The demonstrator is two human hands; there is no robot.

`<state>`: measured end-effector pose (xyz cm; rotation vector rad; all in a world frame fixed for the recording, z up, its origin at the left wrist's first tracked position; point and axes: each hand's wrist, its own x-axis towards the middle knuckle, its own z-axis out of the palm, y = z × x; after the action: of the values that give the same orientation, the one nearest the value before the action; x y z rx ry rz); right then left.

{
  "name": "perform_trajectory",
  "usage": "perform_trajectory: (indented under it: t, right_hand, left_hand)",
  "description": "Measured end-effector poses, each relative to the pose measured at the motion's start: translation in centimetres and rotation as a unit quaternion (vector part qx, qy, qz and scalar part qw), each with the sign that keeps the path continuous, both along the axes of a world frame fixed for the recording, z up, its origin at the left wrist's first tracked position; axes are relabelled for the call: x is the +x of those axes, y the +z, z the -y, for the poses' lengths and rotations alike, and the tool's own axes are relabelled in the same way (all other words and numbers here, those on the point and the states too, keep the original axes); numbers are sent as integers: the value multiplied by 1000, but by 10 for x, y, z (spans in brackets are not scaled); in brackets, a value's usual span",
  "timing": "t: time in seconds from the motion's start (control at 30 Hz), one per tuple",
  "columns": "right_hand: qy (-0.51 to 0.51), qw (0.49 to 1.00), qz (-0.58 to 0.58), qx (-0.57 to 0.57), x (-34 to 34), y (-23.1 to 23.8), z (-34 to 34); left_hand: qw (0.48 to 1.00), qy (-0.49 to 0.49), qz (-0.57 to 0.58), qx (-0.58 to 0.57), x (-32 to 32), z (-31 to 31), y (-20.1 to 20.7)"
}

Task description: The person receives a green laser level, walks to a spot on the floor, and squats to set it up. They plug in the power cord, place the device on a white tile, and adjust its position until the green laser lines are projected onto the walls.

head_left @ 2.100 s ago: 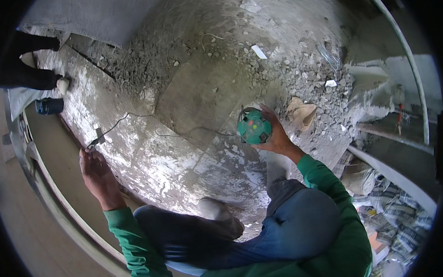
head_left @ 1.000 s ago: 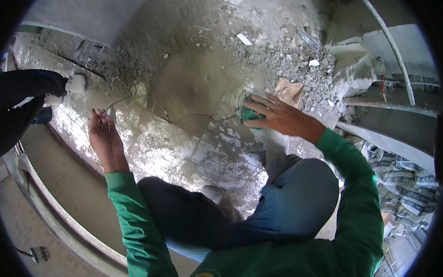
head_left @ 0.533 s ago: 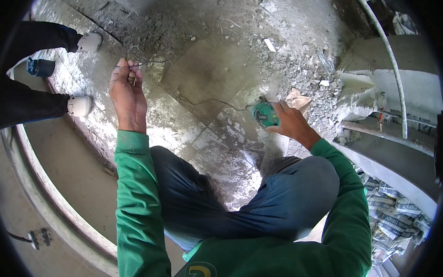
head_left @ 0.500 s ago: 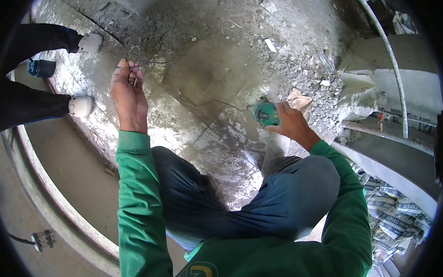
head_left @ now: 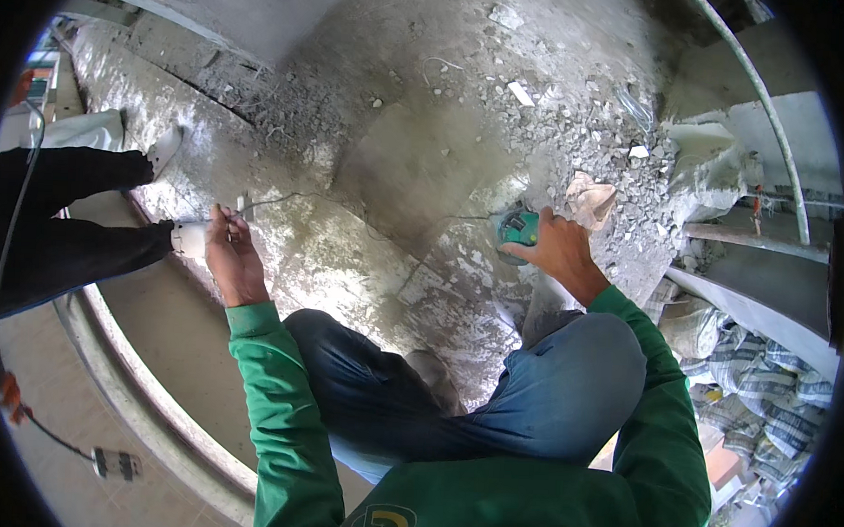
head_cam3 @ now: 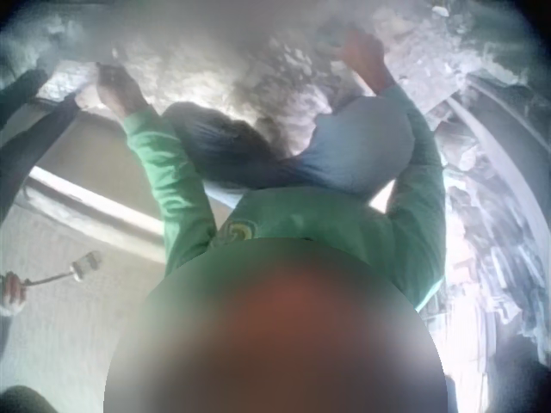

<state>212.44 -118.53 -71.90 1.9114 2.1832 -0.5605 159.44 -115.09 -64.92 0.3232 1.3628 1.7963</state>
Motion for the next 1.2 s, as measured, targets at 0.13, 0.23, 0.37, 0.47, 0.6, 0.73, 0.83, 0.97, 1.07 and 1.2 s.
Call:
perform_trajectory:
  t: [0.13, 0.23, 0.37, 0.47, 0.6, 0.73, 0.83, 0.97, 1.07, 1.2]
  right_hand:
    - [17, 1000, -1, 20, 1, 32, -5]
    - [56, 980, -173, 76, -17, 86, -43]
    - [112, 886, -448, -35, -113, 141, -120]
    - [86, 848, -485, -198, -204, 161, -160]
    - [33, 812, -520, -262, -281, 168, -165]
    - [29, 757, -598, -262, -308, 173, -160]
    - [88, 750, -591, -283, -304, 178, -160]
    - [126, 747, -550, -352, -287, 162, -149]
    - [146, 759, -489, -404, -282, 131, -135]
    - [189, 755, -429, -459, -291, 75, -110]
  left_hand:
    - [994, -86, -57, -21, 6, 13, -8]
    - [969, -111, -220, -8, 42, 18, -4]
    - [971, -138, -194, 6, 111, -4, 28]
    - [932, -188, -308, 48, 141, -5, 60]
    - [870, -169, -459, 56, 151, 5, 85]
    - [833, -220, -507, -9, 116, 32, 92]
    - [881, -162, -443, -38, 70, 100, 88]
    - [965, 128, -174, -149, 23, 234, 44]
    - [937, 268, -102, -197, -1, 269, -27]
    - [957, 223, -84, -166, -28, 259, -106]
